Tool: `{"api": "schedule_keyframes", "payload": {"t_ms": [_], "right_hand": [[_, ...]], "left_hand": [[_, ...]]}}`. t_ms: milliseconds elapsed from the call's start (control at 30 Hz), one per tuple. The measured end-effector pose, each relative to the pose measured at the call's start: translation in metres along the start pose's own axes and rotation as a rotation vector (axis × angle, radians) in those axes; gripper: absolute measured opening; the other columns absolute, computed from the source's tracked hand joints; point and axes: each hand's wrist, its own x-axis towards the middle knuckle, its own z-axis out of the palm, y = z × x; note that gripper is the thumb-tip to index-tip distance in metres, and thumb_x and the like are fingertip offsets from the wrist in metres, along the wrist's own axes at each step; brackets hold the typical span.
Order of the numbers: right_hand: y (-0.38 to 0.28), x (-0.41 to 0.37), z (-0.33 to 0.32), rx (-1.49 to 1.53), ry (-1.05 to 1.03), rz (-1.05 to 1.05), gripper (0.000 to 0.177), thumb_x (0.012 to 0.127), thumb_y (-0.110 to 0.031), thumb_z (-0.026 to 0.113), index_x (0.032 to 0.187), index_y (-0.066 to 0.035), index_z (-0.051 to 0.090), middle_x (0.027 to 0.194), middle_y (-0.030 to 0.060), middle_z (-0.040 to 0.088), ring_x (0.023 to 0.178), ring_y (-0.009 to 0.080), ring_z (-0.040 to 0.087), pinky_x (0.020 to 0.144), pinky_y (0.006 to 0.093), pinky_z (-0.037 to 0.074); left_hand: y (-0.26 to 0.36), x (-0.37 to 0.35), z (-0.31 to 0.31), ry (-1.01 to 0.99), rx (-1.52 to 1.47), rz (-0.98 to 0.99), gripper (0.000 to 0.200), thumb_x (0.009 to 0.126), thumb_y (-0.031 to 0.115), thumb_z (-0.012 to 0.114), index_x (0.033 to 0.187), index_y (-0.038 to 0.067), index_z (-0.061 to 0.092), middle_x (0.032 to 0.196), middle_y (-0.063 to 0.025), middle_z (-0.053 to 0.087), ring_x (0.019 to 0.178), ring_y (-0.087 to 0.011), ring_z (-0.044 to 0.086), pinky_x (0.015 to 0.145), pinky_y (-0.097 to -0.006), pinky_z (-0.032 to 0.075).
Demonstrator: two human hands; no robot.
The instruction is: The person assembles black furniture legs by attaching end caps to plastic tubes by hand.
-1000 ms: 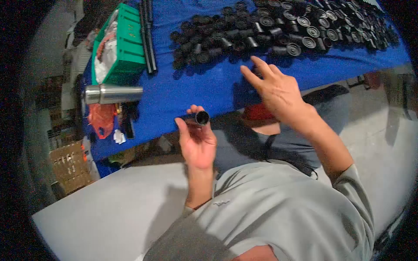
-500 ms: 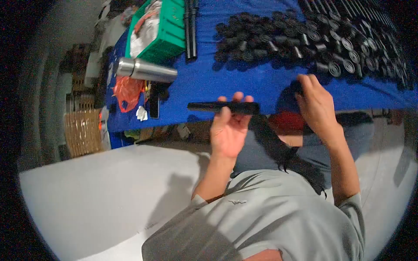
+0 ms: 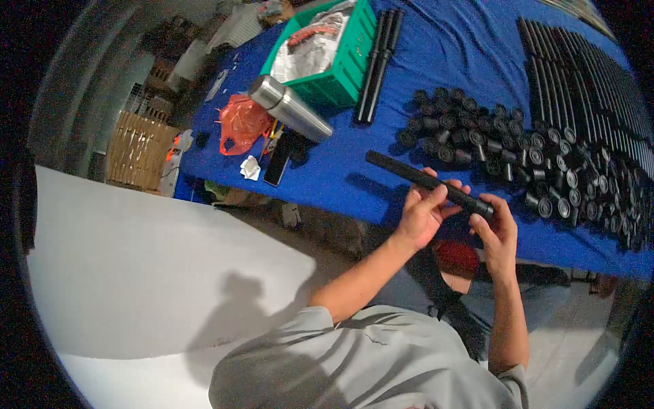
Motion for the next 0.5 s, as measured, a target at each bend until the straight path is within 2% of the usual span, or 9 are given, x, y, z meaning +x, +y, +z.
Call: {"api": "schedule_keyframes", "payload": {"t_ms": [100,367,500], "right_hand": [[0.008,0.000,0.000,-0.103,0.024,-0.049,0.037,0.095,-0.005,0.069,0.130,0.000,0.057,0.104,0.0028,0.061,0.087,0.0084,0.058,0.075,0.0228,0.049],[0.020,-0.002,-0.004,-0.338,0.046,-0.155,0.035,0.095,-0.004,0.068,0.128,0.002,0.059,0.111,0.0068,0.063,0.093,0.0118,0.061,0.080,0.0258,0.051],[0.020,-0.003,0.000,-0.265,0.067,-0.155,0.034,0.094,-0.004,0.068,0.127,0.003,0.059,0.111,0.0087,0.064,0.095,0.0139,0.061,0.083,0.0272,0.051]], "left_hand": [[0.000,-0.004,0.006,-0.018,-0.014,-0.011,0.040,0.100,0.008,0.064,0.131,0.027,0.046,0.126,-0.0175,0.067,0.121,-0.0375,0.065,0.094,-0.0483,0.062],[-0.008,-0.005,0.009,-0.049,0.025,0.039,0.041,0.100,0.003,0.063,0.130,0.020,0.041,0.120,-0.0140,0.065,0.119,-0.0344,0.066,0.098,-0.0487,0.060],[-0.012,-0.008,0.013,0.035,0.081,0.032,0.042,0.100,0.005,0.064,0.130,0.019,0.038,0.119,-0.0132,0.066,0.118,-0.0329,0.066,0.097,-0.0484,0.061]]}}
